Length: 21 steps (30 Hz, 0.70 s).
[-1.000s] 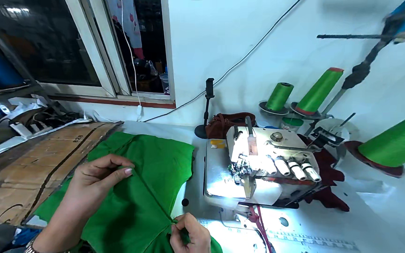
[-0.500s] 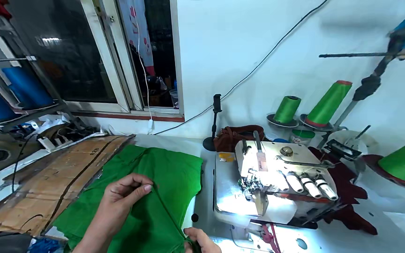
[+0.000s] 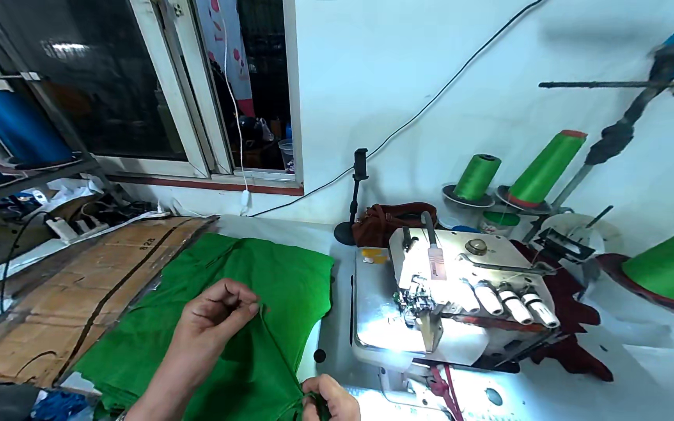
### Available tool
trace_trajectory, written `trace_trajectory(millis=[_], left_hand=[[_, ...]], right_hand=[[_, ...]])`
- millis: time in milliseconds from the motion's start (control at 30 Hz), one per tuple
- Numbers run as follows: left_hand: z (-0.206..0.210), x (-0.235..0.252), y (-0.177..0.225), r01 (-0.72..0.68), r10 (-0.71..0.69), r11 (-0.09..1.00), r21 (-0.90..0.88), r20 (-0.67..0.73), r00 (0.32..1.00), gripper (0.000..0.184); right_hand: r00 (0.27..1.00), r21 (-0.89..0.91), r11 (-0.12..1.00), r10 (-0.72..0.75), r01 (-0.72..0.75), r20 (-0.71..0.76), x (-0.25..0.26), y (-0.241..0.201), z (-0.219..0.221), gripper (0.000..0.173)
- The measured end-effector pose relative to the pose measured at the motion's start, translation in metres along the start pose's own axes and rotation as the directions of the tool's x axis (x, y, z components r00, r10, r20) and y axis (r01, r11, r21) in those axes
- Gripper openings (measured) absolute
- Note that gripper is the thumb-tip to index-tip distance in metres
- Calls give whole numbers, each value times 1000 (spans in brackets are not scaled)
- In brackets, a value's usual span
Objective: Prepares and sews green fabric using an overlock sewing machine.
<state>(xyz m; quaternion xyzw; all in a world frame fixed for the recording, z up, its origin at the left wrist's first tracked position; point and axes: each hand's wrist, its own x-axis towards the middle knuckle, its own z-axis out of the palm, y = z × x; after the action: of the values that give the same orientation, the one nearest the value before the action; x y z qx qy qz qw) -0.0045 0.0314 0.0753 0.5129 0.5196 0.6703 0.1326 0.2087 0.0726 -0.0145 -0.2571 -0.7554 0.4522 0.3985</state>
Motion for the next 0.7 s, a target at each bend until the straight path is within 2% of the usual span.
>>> trace_trajectory(millis=[133, 267, 333, 433, 500, 600, 700], left_hand=[[31, 13, 2, 3, -4, 999, 32, 15, 1000, 19], [88, 28, 1, 44, -41, 999, -32, 74, 996, 23], [121, 29, -5, 54, -47, 997, -47, 134, 990, 22], [166, 20, -11, 60, -50, 998, -38, 219, 974, 20], [185, 11, -18, 14, -1, 999, -49, 262, 965, 17], [200, 1, -26, -24, 40, 998, -65, 270, 962, 12], [203, 0, -28, -37, 52, 997, -62, 247, 968, 13]], right_hand=[[998, 100, 993, 60, -62, 25, -2, -5, -15, 17], [998, 183, 981, 64, -62, -6, -11, -6, -61, 15], [993, 169, 982, 100, -89, -55, -21, 1, -90, 15], [962, 122, 970, 227, -209, -152, -43, 21, -130, 15], [935, 66, 960, 280, -272, -218, -54, 32, -145, 14], [935, -30, 968, 233, -250, -268, -56, 37, -147, 18], [946, -129, 988, 40, -86, -323, -43, 37, -134, 28]])
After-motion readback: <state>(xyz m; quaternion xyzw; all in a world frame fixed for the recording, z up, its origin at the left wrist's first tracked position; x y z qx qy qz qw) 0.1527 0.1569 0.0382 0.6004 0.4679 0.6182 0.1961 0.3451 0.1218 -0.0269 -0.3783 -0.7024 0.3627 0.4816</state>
